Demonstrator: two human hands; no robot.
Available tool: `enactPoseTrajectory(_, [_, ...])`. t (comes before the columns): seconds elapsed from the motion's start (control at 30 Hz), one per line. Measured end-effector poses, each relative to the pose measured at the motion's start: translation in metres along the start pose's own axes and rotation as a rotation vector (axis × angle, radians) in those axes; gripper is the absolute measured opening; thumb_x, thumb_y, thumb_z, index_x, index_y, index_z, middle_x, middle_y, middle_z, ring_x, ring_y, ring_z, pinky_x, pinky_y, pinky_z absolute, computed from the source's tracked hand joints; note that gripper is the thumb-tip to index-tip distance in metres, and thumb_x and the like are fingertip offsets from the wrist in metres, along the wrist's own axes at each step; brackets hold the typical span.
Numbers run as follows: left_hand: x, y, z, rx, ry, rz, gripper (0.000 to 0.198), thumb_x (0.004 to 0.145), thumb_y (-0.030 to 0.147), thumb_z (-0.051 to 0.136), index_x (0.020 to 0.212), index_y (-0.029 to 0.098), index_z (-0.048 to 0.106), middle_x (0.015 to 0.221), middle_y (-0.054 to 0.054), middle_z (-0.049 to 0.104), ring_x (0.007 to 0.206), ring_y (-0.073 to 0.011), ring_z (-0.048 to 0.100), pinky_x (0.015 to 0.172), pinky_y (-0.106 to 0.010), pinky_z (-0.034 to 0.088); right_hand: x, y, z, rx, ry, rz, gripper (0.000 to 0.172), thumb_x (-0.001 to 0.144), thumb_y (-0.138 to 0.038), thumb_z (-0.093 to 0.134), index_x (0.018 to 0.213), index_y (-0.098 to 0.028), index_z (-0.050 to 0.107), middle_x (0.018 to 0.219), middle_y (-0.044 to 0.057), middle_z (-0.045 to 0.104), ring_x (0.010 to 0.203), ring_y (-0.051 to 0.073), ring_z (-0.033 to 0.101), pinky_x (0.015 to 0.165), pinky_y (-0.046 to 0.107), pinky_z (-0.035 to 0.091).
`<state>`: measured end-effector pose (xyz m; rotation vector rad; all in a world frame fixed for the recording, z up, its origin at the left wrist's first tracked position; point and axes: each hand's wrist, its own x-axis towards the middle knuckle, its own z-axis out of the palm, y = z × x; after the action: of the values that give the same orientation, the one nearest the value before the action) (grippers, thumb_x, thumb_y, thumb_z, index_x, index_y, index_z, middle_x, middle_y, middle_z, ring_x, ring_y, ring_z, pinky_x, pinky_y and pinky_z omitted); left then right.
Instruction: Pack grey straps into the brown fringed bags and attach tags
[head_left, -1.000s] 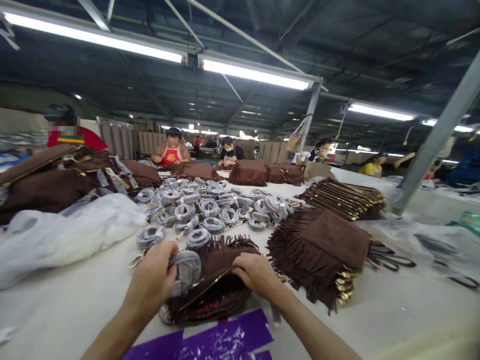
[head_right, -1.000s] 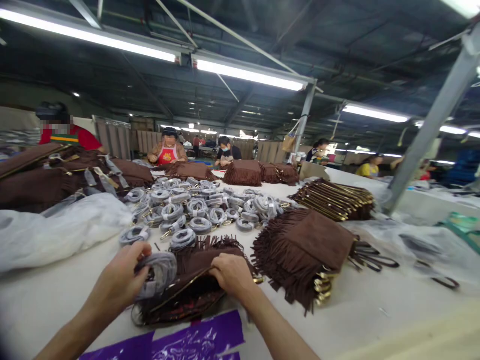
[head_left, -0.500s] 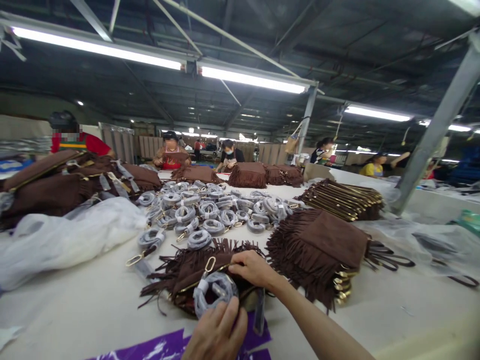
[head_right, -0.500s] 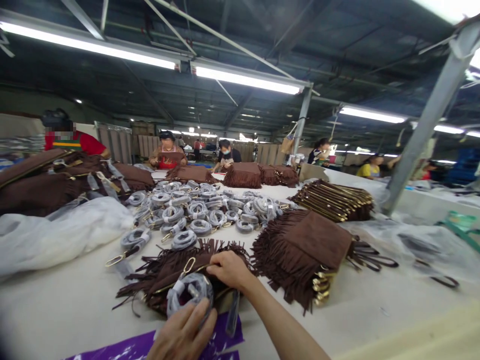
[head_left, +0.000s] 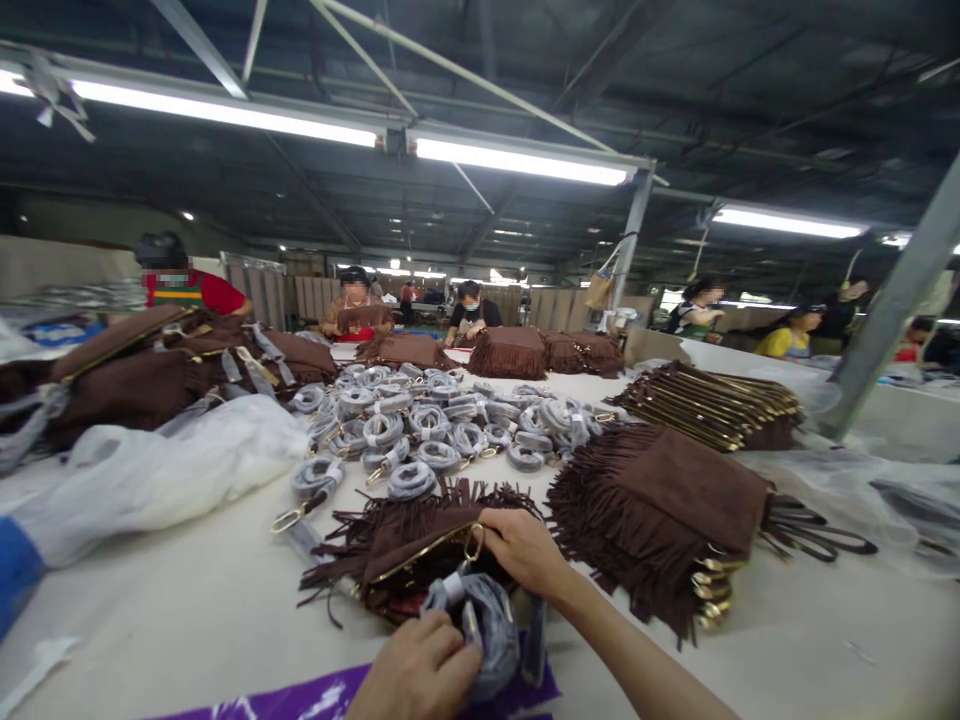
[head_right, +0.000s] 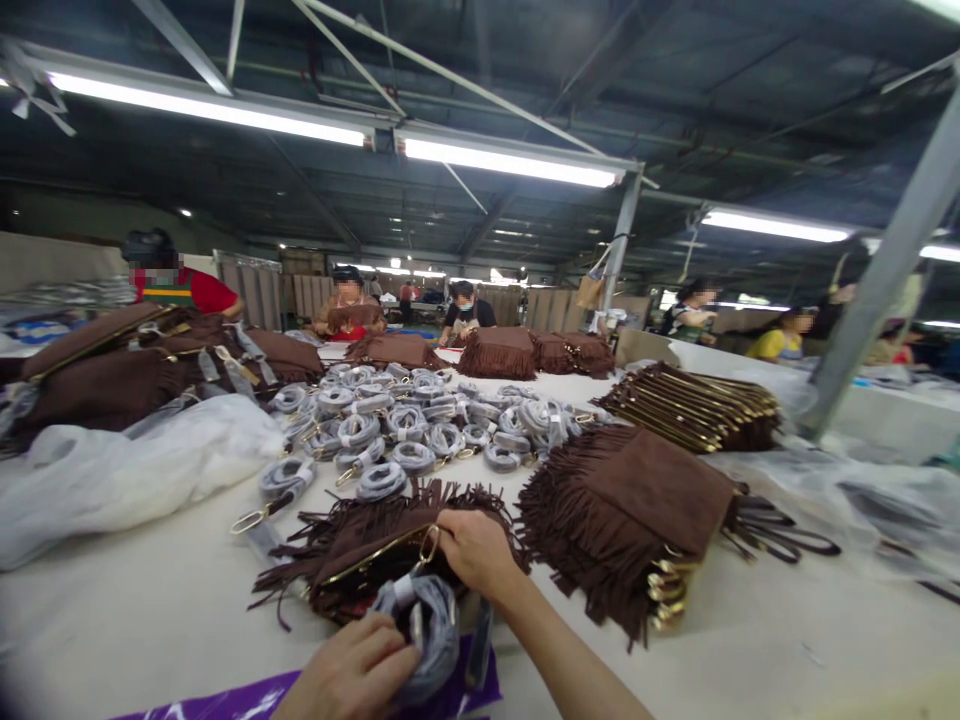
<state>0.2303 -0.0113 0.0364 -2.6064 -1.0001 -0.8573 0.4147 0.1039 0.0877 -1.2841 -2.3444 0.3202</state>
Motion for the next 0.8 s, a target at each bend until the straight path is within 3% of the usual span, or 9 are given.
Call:
enactPoseTrajectory(0.13, [0.023,-0.017,-0.054,-0.315,-0.309,-0.072,0.022,0.078,0.001,0.057,0.078,0.023,0.058,0.08,0.004,0.067,0.081,-0.0122,0.061,0.07,-0.017,0.044,-0.005,0.017,-0.003,0.216,-0.016,-0.037,0.022,0.086,-0.02,0.049,0.078,-0.021,0.069,0.074,0.0,0.069,0.07,0.016,0.061,0.065,0.023,0.04])
enactPoseTrajectory(0.2, [0.027,-0.024,-0.062,-0.317,-0.361,-0.124,0.026,0.075,-0.003,0.055,0.078,0.023,0.059,0.083,0.004,0.067,0.084,-0.0123,0.061,0.072,-0.016,0.044,-0.006,0.02,-0.005,0.311,-0.023,-0.064,0.021,0.084,-0.019,0.049,0.076,-0.021,0.069,0.071,-0.001,0.067,0.068,0.016,0.06,0.065,0.023,0.041])
enactPoseTrajectory(0.27, [0.029,-0.03,-0.051,-0.184,-0.367,-0.178,0.026,0.075,-0.002,0.055,0.082,0.023,0.062,0.086,0.001,0.068,0.087,-0.0162,0.062,0.074,-0.02,0.047,-0.007,0.016,-0.006,0.307,0.005,-0.109,0.02,0.084,-0.019,0.051,0.076,-0.021,0.069,0.071,-0.001,0.067,0.069,0.016,0.06,0.067,0.024,0.041])
enactPoseTrajectory(0.37, [0.031,-0.038,-0.013,0.086,-0.294,-0.317,0.028,0.08,0.003,0.049,0.096,0.019,0.065,0.097,-0.008,0.07,0.095,-0.0242,0.062,0.084,-0.034,0.051,-0.009,-0.003,-0.008,0.29,0.033,-0.222,0.02,0.086,-0.02,0.052,0.078,-0.021,0.07,0.075,0.0,0.067,0.073,0.016,0.06,0.07,0.024,0.041])
enactPoseTrajectory(0.43, [0.031,-0.044,0.011,0.127,-0.23,-0.378,0.039,0.082,0.002,0.043,0.111,0.018,0.063,0.108,-0.011,0.069,0.101,-0.0252,0.062,0.092,-0.039,0.05,-0.01,-0.018,-0.011,0.315,-0.015,-0.299,0.021,0.087,-0.02,0.052,0.08,-0.021,0.072,0.076,0.0,0.068,0.072,0.016,0.061,0.069,0.024,0.042])
enactPoseTrajectory(0.5, [0.028,-0.049,0.023,0.065,-0.218,-0.361,0.051,0.079,0.0,0.04,0.123,0.018,0.058,0.111,-0.01,0.069,0.102,-0.023,0.062,0.096,-0.038,0.048,-0.011,-0.026,-0.017,0.342,-0.074,-0.337,0.022,0.088,-0.021,0.052,0.083,-0.022,0.073,0.08,0.0,0.071,0.073,0.015,0.062,0.071,0.023,0.043])
enactPoseTrajectory(0.6, [0.019,-0.046,0.018,0.04,-0.268,-0.313,0.054,0.077,0.0,0.039,0.124,0.018,0.058,0.104,-0.008,0.071,0.097,-0.022,0.064,0.095,-0.035,0.049,-0.019,-0.019,-0.039,0.333,-0.075,-0.267,0.026,0.09,-0.022,0.048,0.086,-0.023,0.074,0.085,0.0,0.072,0.079,0.016,0.063,0.075,0.024,0.045])
enactPoseTrajectory(0.7, [0.006,-0.029,0.004,0.128,-0.261,-0.285,0.051,0.076,0.001,0.044,0.122,0.019,0.06,0.113,-0.011,0.068,0.104,-0.0263,0.061,0.094,-0.039,0.048,-0.047,0.0,-0.068,0.255,-0.05,-0.151,0.019,0.089,-0.026,0.053,0.094,-0.024,0.07,0.093,0.001,0.07,0.084,0.017,0.062,0.077,0.025,0.045])
enactPoseTrajectory(0.8, [0.003,0.003,0.006,0.117,-0.28,-0.243,0.027,0.081,0.009,0.051,0.1,0.022,0.066,0.1,-0.008,0.069,0.093,-0.0244,0.063,0.076,-0.031,0.051,-0.088,0.008,-0.075,0.069,-0.063,-0.065,0.029,0.076,-0.027,0.067,0.104,-0.023,0.062,0.103,0.003,0.065,0.09,0.019,0.061,0.078,0.026,0.046])
